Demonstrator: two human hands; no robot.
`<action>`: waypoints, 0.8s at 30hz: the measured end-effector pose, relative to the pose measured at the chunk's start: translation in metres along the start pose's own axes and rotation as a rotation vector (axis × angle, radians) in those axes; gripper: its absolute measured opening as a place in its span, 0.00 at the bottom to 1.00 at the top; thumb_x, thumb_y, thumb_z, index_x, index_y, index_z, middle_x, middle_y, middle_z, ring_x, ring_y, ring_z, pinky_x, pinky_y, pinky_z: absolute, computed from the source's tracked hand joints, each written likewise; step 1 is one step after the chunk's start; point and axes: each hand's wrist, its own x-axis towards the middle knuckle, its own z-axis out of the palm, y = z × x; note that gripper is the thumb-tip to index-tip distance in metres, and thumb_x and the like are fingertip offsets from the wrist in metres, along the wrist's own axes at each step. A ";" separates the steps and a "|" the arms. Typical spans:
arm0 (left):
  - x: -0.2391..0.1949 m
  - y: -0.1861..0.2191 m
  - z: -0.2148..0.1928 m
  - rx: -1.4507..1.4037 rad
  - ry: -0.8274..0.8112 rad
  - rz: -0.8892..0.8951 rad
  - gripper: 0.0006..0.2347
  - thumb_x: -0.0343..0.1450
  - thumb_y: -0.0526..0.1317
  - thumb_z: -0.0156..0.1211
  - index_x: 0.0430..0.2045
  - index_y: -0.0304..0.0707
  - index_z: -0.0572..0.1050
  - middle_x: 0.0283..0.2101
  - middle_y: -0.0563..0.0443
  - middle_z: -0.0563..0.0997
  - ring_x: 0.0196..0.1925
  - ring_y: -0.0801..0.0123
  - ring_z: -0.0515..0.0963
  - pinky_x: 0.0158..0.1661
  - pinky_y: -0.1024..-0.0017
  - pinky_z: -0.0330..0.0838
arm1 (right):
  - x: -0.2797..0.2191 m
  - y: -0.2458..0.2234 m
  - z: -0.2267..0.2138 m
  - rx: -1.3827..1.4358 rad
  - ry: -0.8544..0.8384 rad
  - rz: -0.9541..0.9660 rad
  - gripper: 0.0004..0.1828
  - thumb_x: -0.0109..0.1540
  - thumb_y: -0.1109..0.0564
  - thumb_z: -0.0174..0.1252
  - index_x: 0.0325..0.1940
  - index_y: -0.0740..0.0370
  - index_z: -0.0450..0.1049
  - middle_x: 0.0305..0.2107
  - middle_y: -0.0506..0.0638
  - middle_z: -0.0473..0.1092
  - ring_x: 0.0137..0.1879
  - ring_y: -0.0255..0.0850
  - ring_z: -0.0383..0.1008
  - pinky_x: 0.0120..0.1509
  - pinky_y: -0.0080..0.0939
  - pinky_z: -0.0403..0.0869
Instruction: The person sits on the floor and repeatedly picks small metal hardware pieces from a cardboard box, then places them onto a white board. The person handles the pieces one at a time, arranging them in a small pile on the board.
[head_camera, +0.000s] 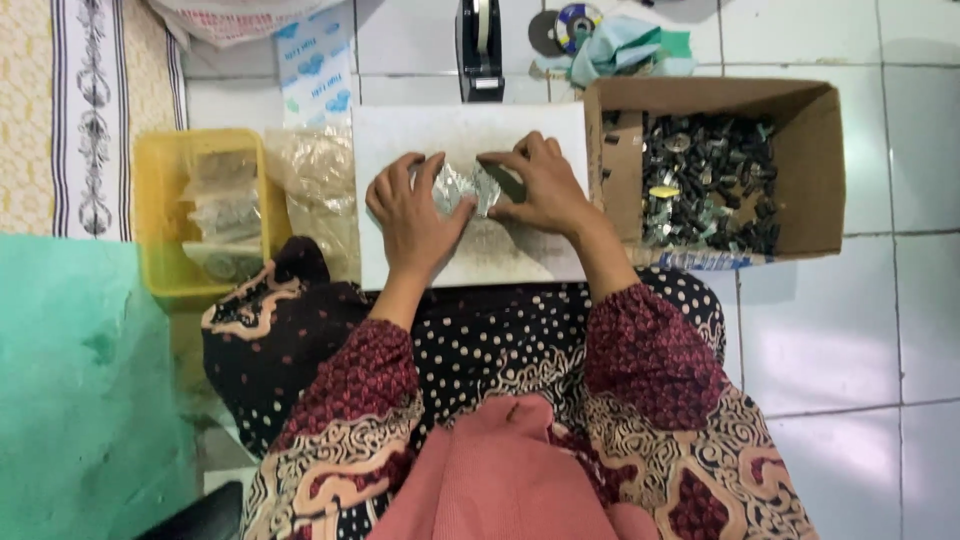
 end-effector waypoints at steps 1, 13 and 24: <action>-0.005 -0.003 0.002 0.000 -0.014 -0.013 0.26 0.66 0.50 0.73 0.57 0.50 0.72 0.56 0.49 0.65 0.62 0.55 0.59 0.62 0.48 0.46 | -0.003 0.000 0.003 0.008 -0.016 0.008 0.40 0.50 0.41 0.77 0.64 0.47 0.74 0.45 0.52 0.60 0.53 0.54 0.61 0.59 0.56 0.69; -0.003 -0.012 0.012 0.033 0.077 0.029 0.12 0.74 0.41 0.59 0.51 0.52 0.75 0.52 0.53 0.66 0.60 0.58 0.61 0.62 0.52 0.47 | 0.000 0.000 0.005 -0.088 -0.052 0.031 0.38 0.52 0.36 0.73 0.65 0.41 0.73 0.46 0.49 0.58 0.52 0.52 0.60 0.53 0.56 0.70; 0.000 -0.011 0.012 0.031 0.119 0.073 0.19 0.70 0.50 0.69 0.52 0.51 0.74 0.53 0.52 0.65 0.59 0.58 0.61 0.61 0.52 0.47 | -0.002 0.001 0.006 -0.071 -0.011 0.021 0.35 0.55 0.38 0.72 0.65 0.37 0.72 0.47 0.48 0.57 0.53 0.51 0.59 0.52 0.53 0.67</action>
